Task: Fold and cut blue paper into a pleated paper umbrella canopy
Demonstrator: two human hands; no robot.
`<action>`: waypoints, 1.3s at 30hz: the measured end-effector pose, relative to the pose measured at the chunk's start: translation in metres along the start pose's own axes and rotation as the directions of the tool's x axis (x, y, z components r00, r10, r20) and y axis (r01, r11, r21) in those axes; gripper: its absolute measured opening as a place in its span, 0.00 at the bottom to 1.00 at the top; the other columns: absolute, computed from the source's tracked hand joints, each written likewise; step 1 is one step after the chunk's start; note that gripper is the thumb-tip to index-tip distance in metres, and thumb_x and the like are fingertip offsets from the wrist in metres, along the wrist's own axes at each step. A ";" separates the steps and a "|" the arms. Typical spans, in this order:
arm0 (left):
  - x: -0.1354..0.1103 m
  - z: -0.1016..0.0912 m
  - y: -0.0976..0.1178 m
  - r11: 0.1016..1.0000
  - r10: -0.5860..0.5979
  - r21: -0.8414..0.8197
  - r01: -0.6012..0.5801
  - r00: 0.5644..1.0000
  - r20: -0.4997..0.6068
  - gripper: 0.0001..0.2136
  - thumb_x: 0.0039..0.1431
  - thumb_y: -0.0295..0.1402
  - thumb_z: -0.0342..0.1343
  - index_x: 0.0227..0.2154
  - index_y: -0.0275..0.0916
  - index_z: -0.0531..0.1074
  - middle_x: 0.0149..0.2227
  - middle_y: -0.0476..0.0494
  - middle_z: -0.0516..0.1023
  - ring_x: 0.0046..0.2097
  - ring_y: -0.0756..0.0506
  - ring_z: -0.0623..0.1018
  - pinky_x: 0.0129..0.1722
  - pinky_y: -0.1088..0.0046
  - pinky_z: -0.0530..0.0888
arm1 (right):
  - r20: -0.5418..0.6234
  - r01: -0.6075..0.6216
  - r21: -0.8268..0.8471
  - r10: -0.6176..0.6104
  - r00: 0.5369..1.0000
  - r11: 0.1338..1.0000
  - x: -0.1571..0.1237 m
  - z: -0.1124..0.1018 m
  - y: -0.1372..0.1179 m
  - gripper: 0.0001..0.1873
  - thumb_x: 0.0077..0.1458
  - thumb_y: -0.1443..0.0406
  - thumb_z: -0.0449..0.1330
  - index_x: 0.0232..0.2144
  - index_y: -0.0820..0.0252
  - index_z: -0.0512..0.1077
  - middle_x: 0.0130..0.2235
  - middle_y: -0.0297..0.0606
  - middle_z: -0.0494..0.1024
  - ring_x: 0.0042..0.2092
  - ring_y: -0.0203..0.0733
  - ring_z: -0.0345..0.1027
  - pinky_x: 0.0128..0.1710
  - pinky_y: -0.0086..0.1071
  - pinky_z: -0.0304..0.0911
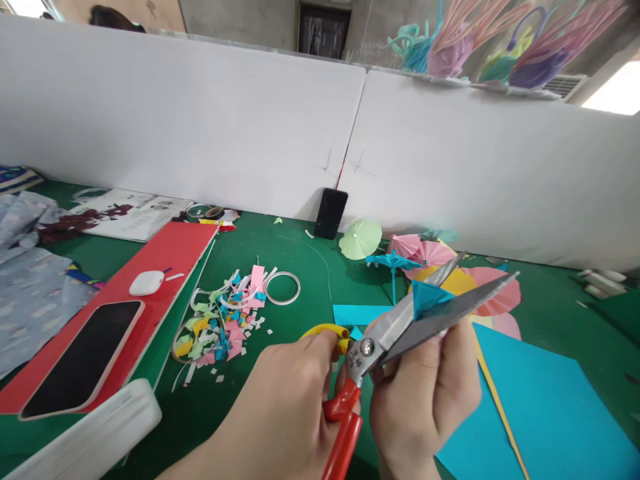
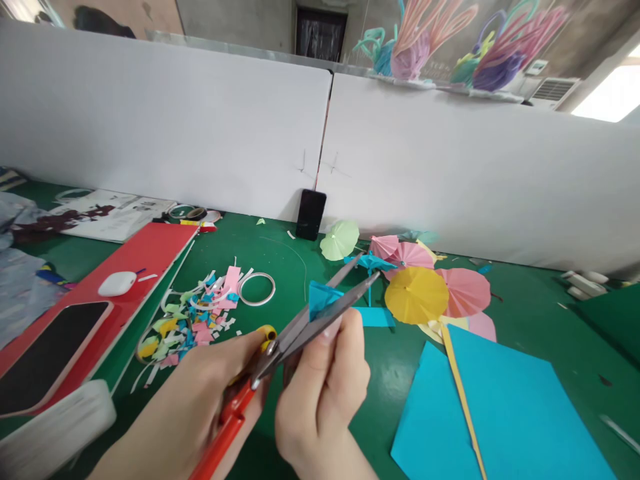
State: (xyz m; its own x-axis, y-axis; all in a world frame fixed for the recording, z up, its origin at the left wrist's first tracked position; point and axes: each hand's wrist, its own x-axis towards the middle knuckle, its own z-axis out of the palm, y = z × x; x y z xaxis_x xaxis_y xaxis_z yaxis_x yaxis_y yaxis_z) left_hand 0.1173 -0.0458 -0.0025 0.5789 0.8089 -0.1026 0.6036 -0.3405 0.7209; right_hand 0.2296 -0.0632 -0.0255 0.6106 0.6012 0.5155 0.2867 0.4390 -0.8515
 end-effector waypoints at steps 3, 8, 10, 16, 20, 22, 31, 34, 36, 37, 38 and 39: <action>0.000 0.000 0.000 1.000 0.019 0.001 -0.019 0.999 -0.035 0.06 0.45 0.24 0.45 0.25 0.43 0.56 0.24 0.52 0.61 0.25 0.49 0.59 0.22 0.74 0.57 | -0.003 0.008 -0.024 -0.008 1.000 1.000 -0.001 -0.001 0.003 0.13 0.66 0.61 0.51 0.27 0.53 0.60 0.17 0.23 0.57 0.14 0.32 0.46 0.10 0.26 0.46; 0.000 0.002 -0.003 0.998 0.047 -0.045 -0.053 0.992 -0.117 0.05 0.46 0.25 0.49 0.25 0.42 0.61 0.24 0.52 0.67 0.24 0.48 0.66 0.23 0.75 0.62 | 0.017 0.064 -0.127 -0.062 0.998 0.990 0.002 -0.003 0.003 0.14 0.67 0.61 0.49 0.27 0.54 0.60 0.17 0.23 0.55 0.15 0.31 0.47 0.11 0.26 0.47; 0.002 0.004 -0.004 0.995 0.041 -0.084 -0.051 0.992 -0.117 0.05 0.48 0.25 0.50 0.27 0.42 0.65 0.26 0.51 0.71 0.26 0.47 0.70 0.25 0.75 0.66 | 0.045 0.143 -0.198 -0.137 0.990 0.970 0.005 -0.004 0.002 0.16 0.68 0.61 0.48 0.26 0.55 0.61 0.17 0.24 0.57 0.14 0.30 0.49 0.12 0.26 0.48; 0.007 0.007 -0.005 0.979 0.062 -0.186 -0.078 0.994 -0.095 0.09 0.55 0.25 0.50 0.36 0.42 0.72 0.34 0.47 0.78 0.33 0.44 0.77 0.36 0.71 0.74 | 0.077 0.223 -0.265 -0.210 0.975 0.938 0.010 -0.003 -0.001 0.17 0.68 0.64 0.46 0.25 0.54 0.60 0.16 0.25 0.59 0.14 0.31 0.52 0.13 0.27 0.50; 0.004 0.008 -0.016 0.978 0.098 -0.172 -0.121 0.986 -0.136 0.15 0.54 0.28 0.54 0.45 0.42 0.72 0.41 0.41 0.78 0.40 0.39 0.79 0.41 0.67 0.75 | 0.043 0.158 -0.229 -0.153 0.987 0.960 0.012 -0.006 -0.002 0.17 0.68 0.64 0.47 0.25 0.54 0.60 0.17 0.26 0.62 0.14 0.32 0.55 0.12 0.27 0.51; 0.005 0.008 -0.022 0.979 0.125 -0.149 -0.142 0.985 -0.120 0.18 0.53 0.28 0.53 0.49 0.41 0.70 0.40 0.40 0.78 0.40 0.38 0.79 0.43 0.64 0.76 | 0.063 0.159 -0.222 -0.148 0.987 0.962 0.013 -0.007 -0.002 0.16 0.67 0.64 0.48 0.25 0.53 0.61 0.18 0.27 0.64 0.15 0.32 0.57 0.13 0.27 0.52; 0.003 0.017 -0.036 0.979 0.155 -0.132 -0.154 0.988 -0.004 0.31 0.61 0.34 0.52 0.65 0.41 0.49 0.68 0.32 0.53 0.69 0.33 0.53 0.64 0.53 0.59 | 0.089 0.103 -0.037 -0.100 0.991 0.994 0.019 -0.007 0.001 0.14 0.66 0.67 0.49 0.27 0.55 0.64 0.19 0.26 0.65 0.17 0.32 0.57 0.15 0.26 0.51; -0.006 0.023 -0.042 0.988 0.117 -0.095 -0.121 0.992 -0.047 0.30 0.62 0.34 0.48 0.66 0.41 0.48 0.69 0.32 0.49 0.69 0.31 0.50 0.64 0.48 0.57 | 0.153 0.076 -0.002 -0.075 0.985 0.997 0.019 -0.008 0.000 0.16 0.67 0.68 0.48 0.25 0.55 0.62 0.19 0.26 0.64 0.17 0.31 0.58 0.15 0.25 0.50; -0.010 0.021 -0.041 0.992 0.070 -0.099 -0.076 0.996 -0.063 0.31 0.61 0.35 0.50 0.66 0.41 0.49 0.69 0.31 0.49 0.69 0.29 0.51 0.64 0.45 0.56 | 0.198 0.071 0.013 -0.072 0.978 0.997 0.018 -0.009 -0.002 0.16 0.67 0.68 0.47 0.25 0.55 0.62 0.19 0.26 0.65 0.17 0.30 0.58 0.15 0.24 0.51; -0.011 0.019 -0.037 0.990 0.038 -0.137 -0.045 0.998 -0.050 0.33 0.59 0.34 0.53 0.66 0.42 0.49 0.69 0.31 0.49 0.68 0.28 0.52 0.64 0.45 0.57 | 0.223 0.080 0.017 -0.082 0.971 0.997 0.018 -0.010 -0.003 0.16 0.67 0.68 0.47 0.26 0.55 0.62 0.19 0.26 0.66 0.17 0.30 0.59 0.15 0.24 0.52; -0.010 0.016 -0.032 0.979 0.005 -0.203 -0.011 1.000 -0.026 0.35 0.56 0.33 0.57 0.66 0.42 0.51 0.69 0.32 0.50 0.67 0.28 0.55 0.63 0.47 0.60 | 0.243 0.097 0.016 -0.098 0.965 0.995 0.018 -0.010 -0.004 0.15 0.67 0.68 0.47 0.27 0.55 0.62 0.19 0.26 0.67 0.17 0.30 0.59 0.15 0.23 0.53; -0.010 0.013 -0.027 0.961 -0.010 -0.278 0.011 1.000 0.005 0.37 0.52 0.31 0.61 0.65 0.43 0.54 0.68 0.33 0.53 0.66 0.28 0.58 0.61 0.50 0.65 | 0.257 0.121 0.011 -0.120 0.959 0.993 0.018 -0.010 -0.004 0.14 0.67 0.68 0.47 0.27 0.55 0.63 0.19 0.26 0.67 0.17 0.30 0.58 0.15 0.23 0.53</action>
State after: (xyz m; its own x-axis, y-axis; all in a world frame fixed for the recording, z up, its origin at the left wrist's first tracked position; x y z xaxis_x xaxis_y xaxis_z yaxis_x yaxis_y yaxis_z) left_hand 0.1025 -0.0509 -0.0300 0.5753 0.8100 -0.1136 0.4342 -0.1848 0.8816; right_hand 0.2472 -0.0611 -0.0133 0.3618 0.6952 0.6211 0.3505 0.5159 -0.7817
